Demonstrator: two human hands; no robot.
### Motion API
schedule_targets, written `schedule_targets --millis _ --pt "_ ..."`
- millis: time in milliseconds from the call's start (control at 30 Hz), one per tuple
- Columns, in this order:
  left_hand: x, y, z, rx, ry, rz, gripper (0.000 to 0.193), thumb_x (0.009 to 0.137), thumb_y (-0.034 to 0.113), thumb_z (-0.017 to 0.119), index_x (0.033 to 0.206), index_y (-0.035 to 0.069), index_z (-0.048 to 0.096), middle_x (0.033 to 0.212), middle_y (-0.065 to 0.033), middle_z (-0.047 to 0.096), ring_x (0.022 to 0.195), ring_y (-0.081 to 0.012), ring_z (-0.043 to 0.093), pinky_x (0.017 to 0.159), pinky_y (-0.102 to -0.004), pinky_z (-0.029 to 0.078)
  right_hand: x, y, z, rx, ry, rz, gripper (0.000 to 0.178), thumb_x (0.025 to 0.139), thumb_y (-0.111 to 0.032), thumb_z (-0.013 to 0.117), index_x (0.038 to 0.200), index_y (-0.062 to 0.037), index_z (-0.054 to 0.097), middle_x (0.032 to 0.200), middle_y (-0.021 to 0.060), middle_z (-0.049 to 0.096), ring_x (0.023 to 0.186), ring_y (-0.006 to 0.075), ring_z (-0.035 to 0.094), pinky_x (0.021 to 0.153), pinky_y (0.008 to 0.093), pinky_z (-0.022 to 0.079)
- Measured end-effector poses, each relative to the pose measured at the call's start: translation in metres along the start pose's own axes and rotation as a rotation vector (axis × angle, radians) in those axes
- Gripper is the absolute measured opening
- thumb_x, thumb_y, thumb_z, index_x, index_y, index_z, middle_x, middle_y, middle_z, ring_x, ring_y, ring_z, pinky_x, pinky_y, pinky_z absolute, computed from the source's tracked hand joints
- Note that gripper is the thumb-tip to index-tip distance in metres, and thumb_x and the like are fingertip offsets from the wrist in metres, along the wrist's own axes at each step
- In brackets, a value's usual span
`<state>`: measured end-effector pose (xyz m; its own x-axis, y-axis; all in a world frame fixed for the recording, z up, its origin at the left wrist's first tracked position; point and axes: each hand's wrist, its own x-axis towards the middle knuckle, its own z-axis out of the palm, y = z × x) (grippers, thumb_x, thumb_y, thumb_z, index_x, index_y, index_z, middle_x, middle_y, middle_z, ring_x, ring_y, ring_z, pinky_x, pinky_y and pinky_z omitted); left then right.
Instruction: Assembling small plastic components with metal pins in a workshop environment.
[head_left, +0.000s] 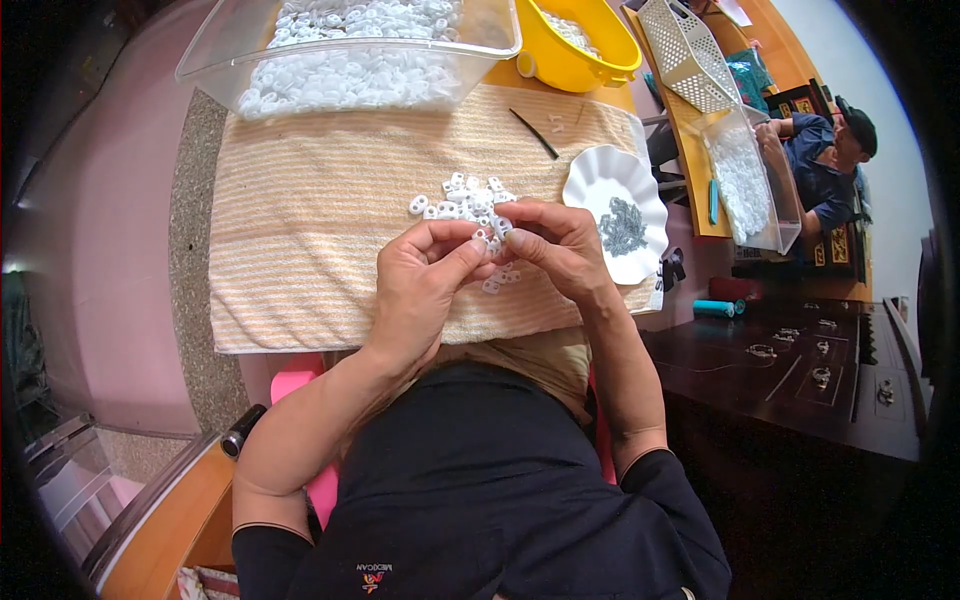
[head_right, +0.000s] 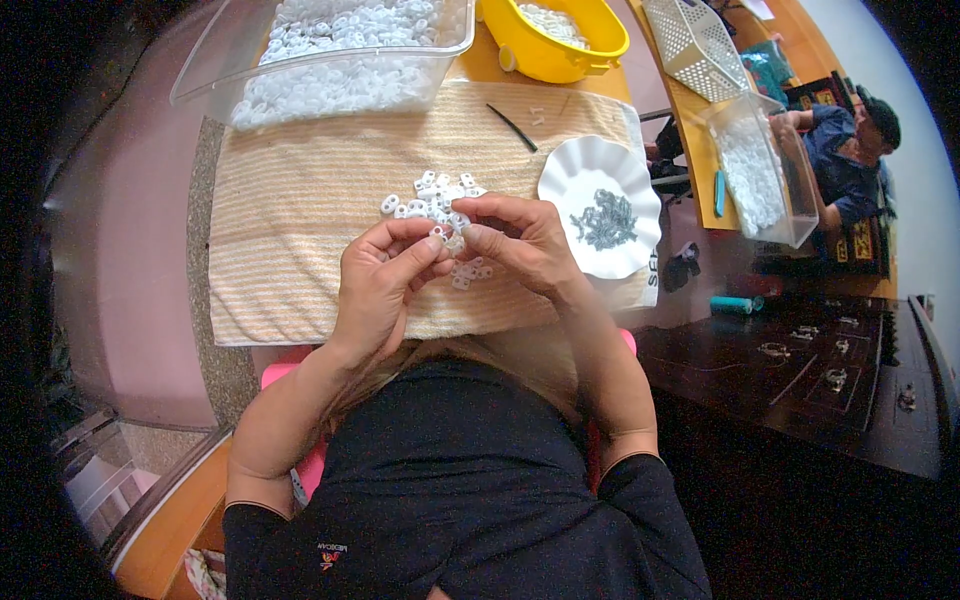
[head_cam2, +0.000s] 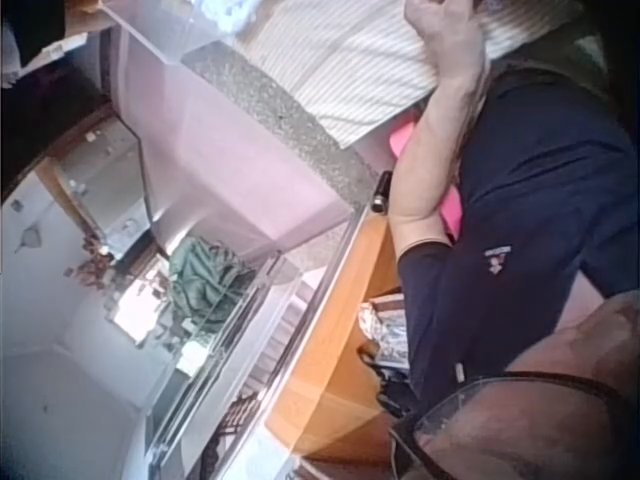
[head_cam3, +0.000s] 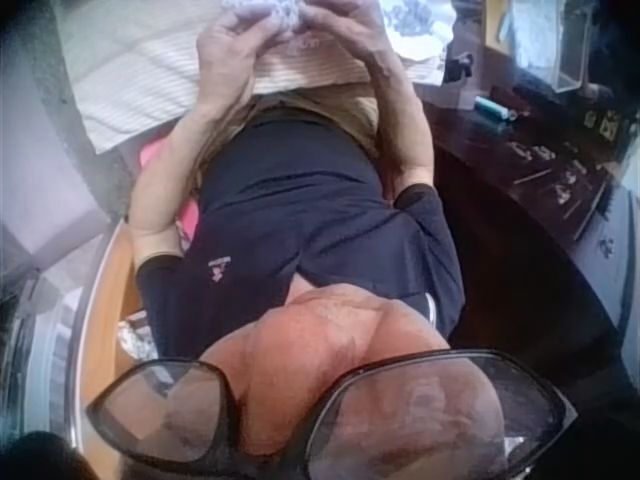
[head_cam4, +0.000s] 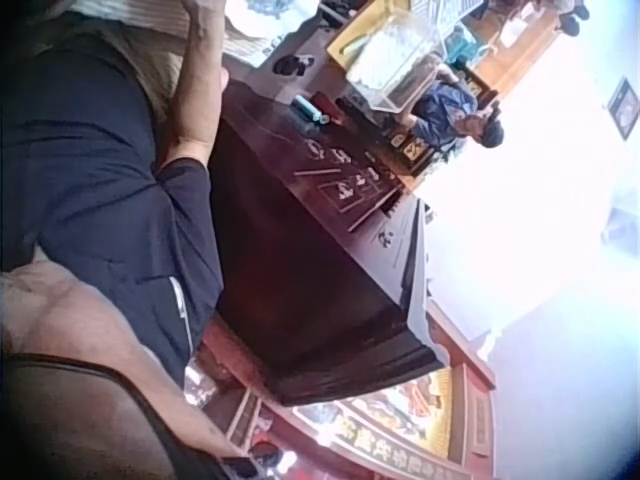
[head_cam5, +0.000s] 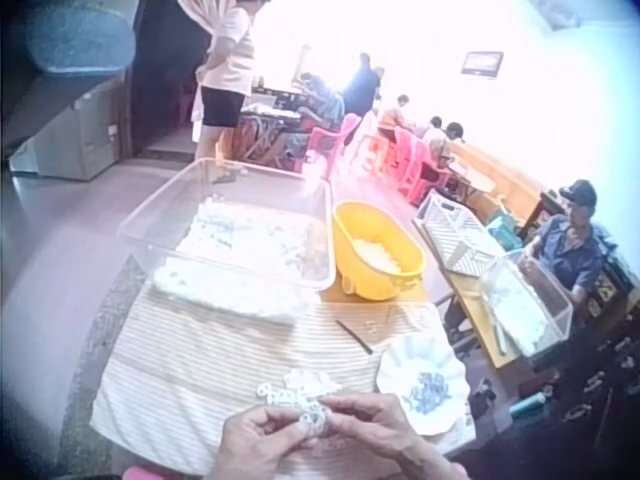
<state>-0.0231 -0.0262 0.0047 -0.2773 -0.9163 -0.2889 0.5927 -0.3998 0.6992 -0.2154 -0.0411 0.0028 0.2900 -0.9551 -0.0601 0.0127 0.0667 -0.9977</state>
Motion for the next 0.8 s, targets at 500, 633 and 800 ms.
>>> schedule_targets --millis 500,633,800 --pt "0.0 -0.0012 -0.0005 0.022 -0.005 -0.002 0.016 0.087 0.0 0.062 0.102 -0.004 0.059 0.092 -0.0106 0.066 0.078 -0.0138 0.064 0.072 -0.0246 0.056 0.0004 -0.0033 0.0043 0.025 -0.037 0.011 0.027 0.089 -0.003 0.062 0.114 0.0053 0.061 0.102 0.0097 0.063 0.086 0.0159 0.065 0.076 0.0266 0.055" --pt "0.0003 -0.0018 -0.0003 0.024 0.003 -0.009 0.016 0.087 0.0 0.062 0.102 -0.004 0.059 0.092 -0.0108 0.066 0.078 -0.014 0.064 0.072 -0.0247 0.056 -0.0001 -0.0048 0.0053 0.017 -0.032 0.043 0.026 0.088 -0.001 0.061 0.113 0.0066 0.061 0.1 0.0094 0.062 0.086 0.0159 0.064 0.076 0.026 0.054" --pt "0.0008 -0.0023 -0.0009 0.019 -0.006 -0.016 0.016 0.087 0.0 0.062 0.102 -0.004 0.059 0.092 -0.0109 0.066 0.078 -0.0142 0.065 0.072 -0.0245 0.056 -0.0007 -0.0041 0.0052 0.041 -0.037 0.069 0.026 0.089 -0.001 0.061 0.113 0.0068 0.061 0.104 0.01 0.062 0.086 0.0159 0.064 0.076 0.0263 0.055"
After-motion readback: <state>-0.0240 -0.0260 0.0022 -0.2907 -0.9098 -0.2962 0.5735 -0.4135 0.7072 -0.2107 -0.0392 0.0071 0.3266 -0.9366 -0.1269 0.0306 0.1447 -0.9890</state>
